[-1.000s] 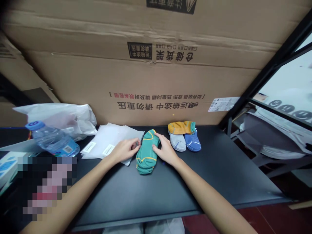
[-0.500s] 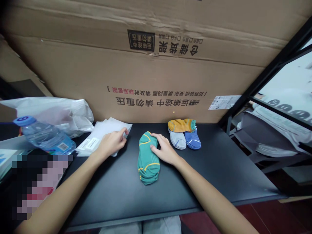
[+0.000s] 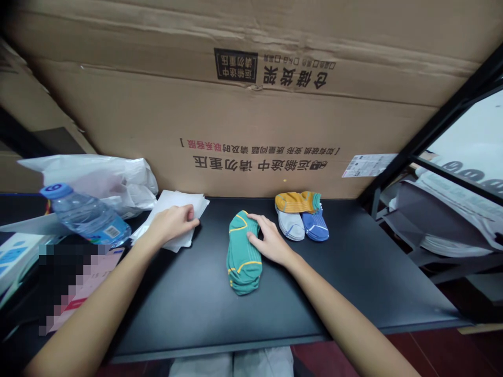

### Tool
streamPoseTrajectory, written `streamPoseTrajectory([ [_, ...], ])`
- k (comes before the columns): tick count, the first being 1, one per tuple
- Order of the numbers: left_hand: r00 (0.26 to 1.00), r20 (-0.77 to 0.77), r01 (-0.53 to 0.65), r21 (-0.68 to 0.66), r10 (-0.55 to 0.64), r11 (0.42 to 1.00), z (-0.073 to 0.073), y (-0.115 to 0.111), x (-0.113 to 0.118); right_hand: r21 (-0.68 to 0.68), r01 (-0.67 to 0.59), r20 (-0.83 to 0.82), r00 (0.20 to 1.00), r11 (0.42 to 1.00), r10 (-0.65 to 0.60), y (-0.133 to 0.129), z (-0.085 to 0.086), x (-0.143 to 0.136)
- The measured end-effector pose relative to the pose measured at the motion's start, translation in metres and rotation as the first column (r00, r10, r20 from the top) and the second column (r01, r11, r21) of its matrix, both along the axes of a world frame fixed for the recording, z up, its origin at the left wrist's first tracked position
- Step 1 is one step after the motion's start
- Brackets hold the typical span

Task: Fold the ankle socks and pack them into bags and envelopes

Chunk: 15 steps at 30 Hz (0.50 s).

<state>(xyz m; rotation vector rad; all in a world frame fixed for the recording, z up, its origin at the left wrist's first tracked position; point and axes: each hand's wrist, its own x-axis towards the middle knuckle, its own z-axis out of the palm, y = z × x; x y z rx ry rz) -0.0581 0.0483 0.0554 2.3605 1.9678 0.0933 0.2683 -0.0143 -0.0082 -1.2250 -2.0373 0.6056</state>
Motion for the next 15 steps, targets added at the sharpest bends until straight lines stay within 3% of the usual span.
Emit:
streamPoseTrajectory([
  [3, 0.997, 0.053, 0.053, 0.026, -0.055, 0.998, 0.000, 0.000, -0.002, -0.003, -0.002, -0.007, 1.000, 1.000, 0.002, 0.000, -0.001, 0.000],
  [6, 0.972, 0.114, 0.195, 0.097, -0.205, 0.976, 0.003, -0.003, 0.000, 0.000, -0.007, -0.010, 1.000, 1.000, 0.007, 0.001, -0.003, 0.001],
  [10, 0.923, 0.155, 0.363, -0.041, -0.353, 0.931, 0.002, -0.004, 0.003, 0.010, -0.009, -0.015, 1.000, 1.000, 0.010, 0.002, -0.003, 0.001],
  [12, 0.911, 0.169, 0.393, -0.091, -0.375, 0.915, 0.001, -0.005, 0.005, 0.013, -0.003, -0.017, 1.000, 1.000, 0.003, 0.001, -0.002, 0.001],
  [15, 0.907, 0.190, 0.384, -0.011, -0.375, 0.923, 0.001, -0.011, 0.015, 0.009, 0.030, -0.033, 0.999, 1.000, -0.030, 0.000, -0.001, -0.002],
])
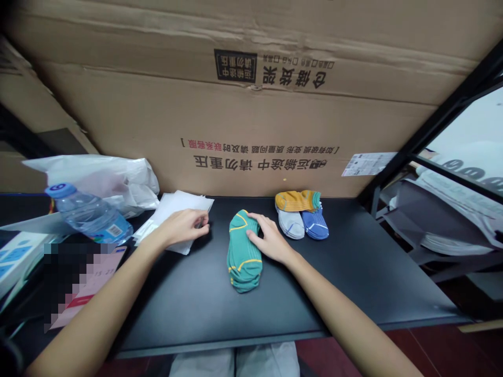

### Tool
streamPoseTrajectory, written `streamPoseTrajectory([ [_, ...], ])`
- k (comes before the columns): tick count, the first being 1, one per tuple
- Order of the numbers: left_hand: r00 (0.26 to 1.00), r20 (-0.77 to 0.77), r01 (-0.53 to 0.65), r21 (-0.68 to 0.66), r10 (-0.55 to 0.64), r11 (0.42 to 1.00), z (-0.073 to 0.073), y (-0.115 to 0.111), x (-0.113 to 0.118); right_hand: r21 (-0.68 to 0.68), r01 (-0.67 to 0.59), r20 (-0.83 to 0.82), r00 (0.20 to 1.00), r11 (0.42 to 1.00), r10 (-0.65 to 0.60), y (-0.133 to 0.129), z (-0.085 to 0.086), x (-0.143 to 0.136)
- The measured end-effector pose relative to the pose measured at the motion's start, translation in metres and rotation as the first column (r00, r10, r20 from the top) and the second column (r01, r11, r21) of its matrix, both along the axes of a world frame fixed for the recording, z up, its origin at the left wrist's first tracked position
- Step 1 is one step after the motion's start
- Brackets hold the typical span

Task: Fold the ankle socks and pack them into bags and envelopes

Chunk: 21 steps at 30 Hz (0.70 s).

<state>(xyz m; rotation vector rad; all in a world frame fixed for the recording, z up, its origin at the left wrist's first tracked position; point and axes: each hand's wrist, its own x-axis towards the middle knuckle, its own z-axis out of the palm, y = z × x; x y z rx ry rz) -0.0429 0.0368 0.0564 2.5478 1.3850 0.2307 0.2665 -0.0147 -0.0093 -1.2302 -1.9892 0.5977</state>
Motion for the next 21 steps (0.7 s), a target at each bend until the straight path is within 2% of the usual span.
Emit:
streamPoseTrajectory([
  [2, 0.995, 0.098, -0.006, 0.052, 0.001, 0.999, -0.001, -0.009, 0.015, -0.020, 0.046, -0.040, 0.998, 0.999, -0.046, -0.001, -0.001, -0.003],
  [5, 0.945, 0.328, 0.003, 0.011, -0.006, 1.000, -0.011, -0.026, 0.043, -0.040, 0.116, -0.120, 0.985, 0.992, -0.120, -0.002, -0.005, -0.010],
  [7, 0.926, 0.376, -0.004, -0.020, 0.012, 1.000, -0.021, -0.035, 0.057, -0.015, 0.123, -0.119, 0.985, 0.992, -0.124, -0.003, -0.006, -0.013],
  [9, 0.935, 0.354, 0.017, -0.036, -0.003, 0.999, -0.029, -0.039, 0.064, 0.025, 0.099, -0.069, 0.993, 0.995, -0.097, -0.004, -0.006, -0.016],
  [11, 0.943, 0.331, 0.040, -0.046, -0.022, 0.998, -0.034, -0.039, 0.065, 0.056, 0.081, -0.030, 0.996, 0.995, -0.079, -0.004, -0.005, -0.016],
  [14, 0.941, 0.334, 0.067, -0.020, -0.057, 0.998, -0.034, -0.035, 0.059, 0.080, 0.073, -0.034, 0.997, 0.994, -0.070, -0.004, -0.003, -0.016],
  [17, 0.954, 0.287, 0.063, 0.084, -0.084, 0.994, -0.025, -0.030, 0.051, 0.088, 0.096, -0.029, 0.995, 0.991, -0.093, 0.000, -0.004, -0.012],
  [21, 0.978, 0.209, -0.049, 0.162, 0.014, 0.986, -0.009, -0.020, 0.036, 0.173, 0.250, -0.031, 0.968, 0.953, -0.248, 0.009, -0.002, 0.001],
])
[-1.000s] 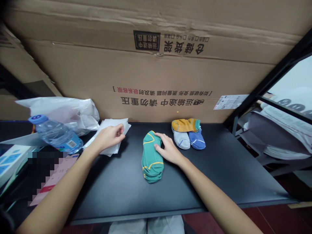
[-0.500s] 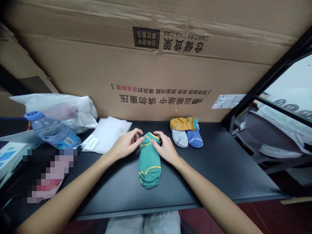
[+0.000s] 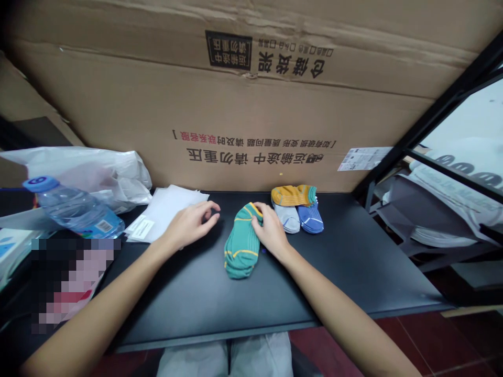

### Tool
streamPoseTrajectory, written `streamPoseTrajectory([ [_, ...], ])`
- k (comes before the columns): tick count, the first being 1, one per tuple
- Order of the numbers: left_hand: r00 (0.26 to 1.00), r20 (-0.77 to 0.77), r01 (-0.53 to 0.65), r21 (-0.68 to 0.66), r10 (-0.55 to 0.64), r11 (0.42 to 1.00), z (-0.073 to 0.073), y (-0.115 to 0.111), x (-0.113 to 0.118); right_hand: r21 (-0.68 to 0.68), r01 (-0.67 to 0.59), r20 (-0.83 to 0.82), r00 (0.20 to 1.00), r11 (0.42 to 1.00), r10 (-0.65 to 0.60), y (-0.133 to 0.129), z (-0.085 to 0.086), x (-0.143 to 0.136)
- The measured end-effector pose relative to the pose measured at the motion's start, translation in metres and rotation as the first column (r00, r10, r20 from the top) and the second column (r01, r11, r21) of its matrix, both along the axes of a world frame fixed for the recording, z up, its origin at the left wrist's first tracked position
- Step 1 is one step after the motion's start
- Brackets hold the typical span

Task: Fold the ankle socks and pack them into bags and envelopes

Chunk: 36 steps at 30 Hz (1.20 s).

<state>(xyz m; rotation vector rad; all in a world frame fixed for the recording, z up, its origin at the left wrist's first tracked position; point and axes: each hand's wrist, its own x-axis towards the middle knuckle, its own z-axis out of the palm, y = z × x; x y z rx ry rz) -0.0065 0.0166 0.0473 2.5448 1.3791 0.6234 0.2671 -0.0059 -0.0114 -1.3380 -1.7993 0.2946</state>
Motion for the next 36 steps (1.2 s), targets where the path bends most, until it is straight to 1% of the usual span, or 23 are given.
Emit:
streamPoseTrajectory([
  [2, 0.995, -0.064, -0.073, 0.018, 0.074, 0.997, 0.007, 0.005, -0.009, 0.124, 0.059, 0.006, 0.998, 0.991, -0.060, 0.001, 0.005, 0.005],
  [3, 0.988, -0.108, -0.111, 0.022, 0.112, 0.994, 0.010, 0.008, -0.013, 0.185, 0.058, 0.014, 0.998, 0.981, -0.061, 0.000, 0.009, 0.005],
  [4, 0.976, -0.156, -0.148, 0.022, 0.149, 0.989, 0.012, 0.010, -0.017, 0.231, 0.029, 0.030, 0.999, 0.972, -0.037, -0.003, 0.012, 0.005],
  [5, 0.962, -0.203, -0.181, 0.017, 0.181, 0.983, 0.013, 0.012, -0.020, 0.250, -0.026, 0.052, 0.999, 0.968, 0.014, -0.006, 0.016, 0.003],
  [6, 0.947, -0.247, -0.209, 0.008, 0.205, 0.978, 0.014, 0.013, -0.024, 0.237, -0.102, 0.082, 0.993, 0.966, 0.085, -0.010, 0.018, 0.001],
  [7, 0.932, -0.286, -0.234, -0.007, 0.222, 0.972, 0.014, 0.014, -0.026, 0.196, -0.183, 0.121, 0.979, 0.963, 0.162, -0.014, 0.019, -0.002],
  [9, 0.907, -0.352, -0.265, -0.045, 0.233, 0.963, 0.013, 0.017, -0.031, 0.077, -0.304, 0.201, 0.938, 0.950, 0.284, -0.018, 0.017, -0.007],
  [11, 0.889, -0.403, -0.279, -0.100, 0.218, 0.955, 0.010, 0.019, -0.035, -0.010, -0.352, 0.256, 0.904, 0.936, 0.343, -0.014, 0.013, -0.006],
  [14, 0.884, -0.427, -0.282, -0.158, 0.192, 0.946, 0.005, 0.022, -0.037, -0.027, -0.407, 0.252, 0.881, 0.913, 0.400, 0.005, 0.007, 0.007],
  [16, 0.893, -0.405, -0.283, -0.165, 0.196, 0.945, 0.003, 0.024, -0.037, -0.003, -0.416, 0.251, 0.880, 0.909, 0.404, 0.018, 0.009, 0.019],
  [18, 0.908, -0.364, -0.279, -0.159, 0.207, 0.947, 0.001, 0.024, -0.036, 0.014, -0.398, 0.269, 0.885, 0.917, 0.380, 0.022, 0.015, 0.026],
  [20, 0.923, -0.313, -0.279, -0.152, 0.222, 0.948, -0.001, 0.024, -0.035, 0.031, -0.350, 0.292, 0.899, 0.936, 0.327, 0.015, 0.024, 0.025],
  [22, 0.937, -0.256, -0.283, -0.158, 0.237, 0.946, -0.003, 0.023, -0.034, 0.040, -0.303, 0.293, 0.915, 0.952, 0.278, -0.001, 0.031, 0.015],
  [23, 0.942, -0.231, -0.284, -0.166, 0.243, 0.944, -0.005, 0.023, -0.034, 0.023, -0.304, 0.273, 0.918, 0.953, 0.286, -0.008, 0.033, 0.009],
  [24, 0.946, -0.209, -0.284, -0.175, 0.246, 0.943, -0.005, 0.023, -0.034, -0.015, -0.330, 0.260, 0.910, 0.944, 0.322, -0.015, 0.033, 0.003],
  [26, 0.953, -0.178, -0.280, -0.192, 0.247, 0.941, -0.007, 0.024, -0.034, -0.063, -0.380, 0.325, 0.866, 0.923, 0.379, -0.022, 0.032, -0.005],
  [28, 0.958, -0.144, -0.276, -0.207, 0.249, 0.939, -0.007, 0.024, -0.035, -0.069, -0.359, 0.415, 0.838, 0.931, 0.354, -0.021, 0.029, -0.006],
  [30, 0.964, -0.091, -0.263, -0.228, 0.248, 0.938, -0.006, 0.025, -0.034, -0.047, -0.301, 0.486, 0.826, 0.952, 0.286, -0.017, 0.029, -0.005],
  [32, 0.973, -0.017, -0.225, -0.255, 0.228, 0.941, -0.004, 0.024, -0.032, 0.003, -0.266, 0.526, 0.820, 0.964, 0.225, -0.016, 0.033, -0.005],
  [33, 0.978, 0.028, -0.193, -0.272, 0.208, 0.943, -0.003, 0.023, -0.030, 0.035, -0.271, 0.537, 0.817, 0.962, 0.211, -0.017, 0.035, -0.009],
  [35, 0.980, 0.126, -0.106, -0.315, 0.152, 0.943, -0.001, 0.021, -0.025, 0.089, -0.334, 0.552, 0.801, 0.938, 0.233, -0.021, 0.037, -0.020],
  [36, 0.977, 0.175, -0.057, -0.339, 0.122, 0.939, 0.000, 0.020, -0.023, 0.103, -0.390, 0.562, 0.782, 0.915, 0.270, -0.023, 0.037, -0.028],
])
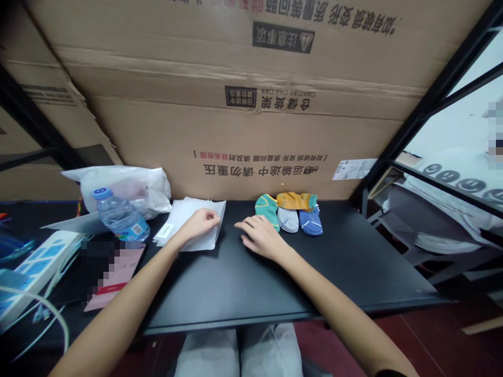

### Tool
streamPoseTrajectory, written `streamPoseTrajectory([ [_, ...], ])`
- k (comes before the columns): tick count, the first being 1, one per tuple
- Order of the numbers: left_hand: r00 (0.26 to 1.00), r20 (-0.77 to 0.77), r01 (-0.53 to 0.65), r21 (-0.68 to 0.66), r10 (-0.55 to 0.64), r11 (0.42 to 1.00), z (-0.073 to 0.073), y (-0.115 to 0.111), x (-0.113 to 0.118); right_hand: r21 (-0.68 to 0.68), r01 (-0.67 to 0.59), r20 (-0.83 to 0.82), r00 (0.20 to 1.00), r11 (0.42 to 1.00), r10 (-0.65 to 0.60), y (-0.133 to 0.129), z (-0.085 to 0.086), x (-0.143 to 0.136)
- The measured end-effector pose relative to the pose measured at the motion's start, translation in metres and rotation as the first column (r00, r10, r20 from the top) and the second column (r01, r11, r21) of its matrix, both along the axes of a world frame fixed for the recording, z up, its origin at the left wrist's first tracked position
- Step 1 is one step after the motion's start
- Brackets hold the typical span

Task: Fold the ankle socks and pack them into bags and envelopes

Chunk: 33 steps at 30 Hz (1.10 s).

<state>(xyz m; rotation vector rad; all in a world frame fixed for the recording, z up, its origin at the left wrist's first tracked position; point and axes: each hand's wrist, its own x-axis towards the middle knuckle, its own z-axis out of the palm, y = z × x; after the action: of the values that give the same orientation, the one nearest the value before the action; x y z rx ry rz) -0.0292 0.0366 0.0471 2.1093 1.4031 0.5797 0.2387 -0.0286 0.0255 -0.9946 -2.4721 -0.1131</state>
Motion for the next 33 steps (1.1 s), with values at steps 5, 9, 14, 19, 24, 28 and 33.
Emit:
streamPoseTrajectory([
  [5, 0.963, 0.220, 0.186, -0.132, -0.154, 0.974, 0.001, -0.010, 0.013, 0.047, -0.223, -0.004, 0.975, 0.974, 0.223, -0.001, -0.014, -0.036],
  [9, 0.916, 0.308, 0.333, -0.219, -0.259, 0.917, -0.003, -0.017, 0.022, 0.084, -0.208, -0.111, 0.970, 0.975, 0.216, -0.004, -0.021, -0.045],
  [14, 0.920, 0.309, 0.291, -0.132, -0.240, 0.947, -0.008, -0.015, 0.025, 0.077, -0.257, 0.056, 0.966, 0.963, 0.254, -0.017, -0.022, -0.058],
  [19, 0.948, 0.171, 0.269, 0.016, -0.268, 0.963, 0.004, -0.010, 0.015, 0.034, -0.209, 0.110, 0.973, 0.977, 0.204, -0.014, -0.023, -0.059],
  [24, 0.887, 0.174, 0.452, -0.145, -0.427, 0.880, 0.019, -0.018, 0.005, -0.023, -0.101, 0.094, 0.990, 0.995, 0.103, -0.006, -0.021, -0.042],
  [28, 0.828, 0.108, 0.548, -0.369, -0.551, 0.751, 0.012, -0.022, 0.004, -0.080, -0.011, 0.059, 0.998, 0.997, 0.016, -0.006, -0.018, -0.036],
  [33, 0.824, 0.016, 0.555, -0.222, -0.566, 0.802, 0.001, -0.019, 0.010, -0.186, -0.009, -0.061, 0.998, 0.982, -0.002, -0.007, -0.015, -0.033],
])
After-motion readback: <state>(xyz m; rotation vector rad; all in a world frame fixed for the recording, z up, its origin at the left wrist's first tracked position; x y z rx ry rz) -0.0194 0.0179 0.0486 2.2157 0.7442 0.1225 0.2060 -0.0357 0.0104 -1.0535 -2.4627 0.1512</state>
